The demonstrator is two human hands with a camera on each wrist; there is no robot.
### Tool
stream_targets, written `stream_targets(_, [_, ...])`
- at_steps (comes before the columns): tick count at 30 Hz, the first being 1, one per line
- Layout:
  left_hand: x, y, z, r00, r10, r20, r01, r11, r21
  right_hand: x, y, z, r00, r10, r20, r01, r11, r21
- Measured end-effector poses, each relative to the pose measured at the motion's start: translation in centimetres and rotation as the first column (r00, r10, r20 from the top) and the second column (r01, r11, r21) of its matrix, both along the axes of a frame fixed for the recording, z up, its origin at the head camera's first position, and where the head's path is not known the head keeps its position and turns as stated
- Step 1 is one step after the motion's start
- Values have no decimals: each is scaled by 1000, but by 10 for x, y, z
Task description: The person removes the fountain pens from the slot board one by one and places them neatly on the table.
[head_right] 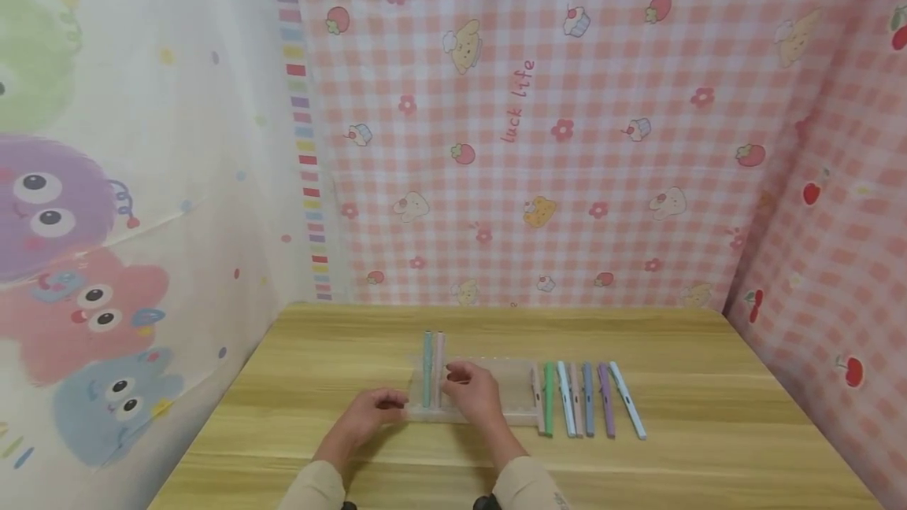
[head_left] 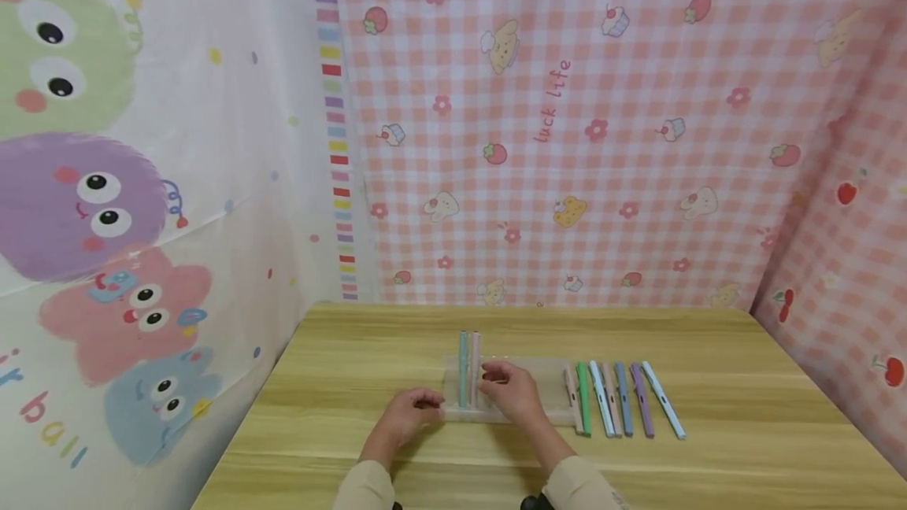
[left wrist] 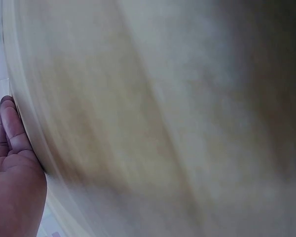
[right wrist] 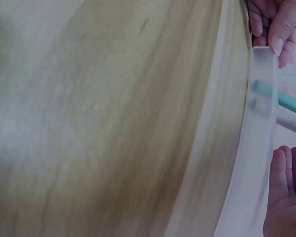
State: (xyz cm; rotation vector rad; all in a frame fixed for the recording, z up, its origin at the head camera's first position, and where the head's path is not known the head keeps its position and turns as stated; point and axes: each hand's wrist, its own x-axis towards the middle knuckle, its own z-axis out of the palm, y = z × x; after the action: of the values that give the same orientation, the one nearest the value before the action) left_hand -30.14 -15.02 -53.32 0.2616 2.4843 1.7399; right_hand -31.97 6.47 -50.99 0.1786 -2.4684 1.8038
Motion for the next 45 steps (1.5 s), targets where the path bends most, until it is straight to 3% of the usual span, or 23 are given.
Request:
stream_targets(11, [-1,9,0,1000,-15,6,15,1000,5,-2,-1,-7,999,-36,7,36,999,-9])
stream_targets(20, [-2,10,0,1000,-15,20,15,1000,-6,1,-2,-2,997,-48,55,50,998,-38])
stream_targets(32, [1,3,2,1000,-1,18,2,999,-40,-2,2,27,997,-65,-30,59,982,-177])
stream_targets(45, [1,0,1,1000,-6,6,6,1000,-20,-17,57,69,987,-138,87,156,955,-251])
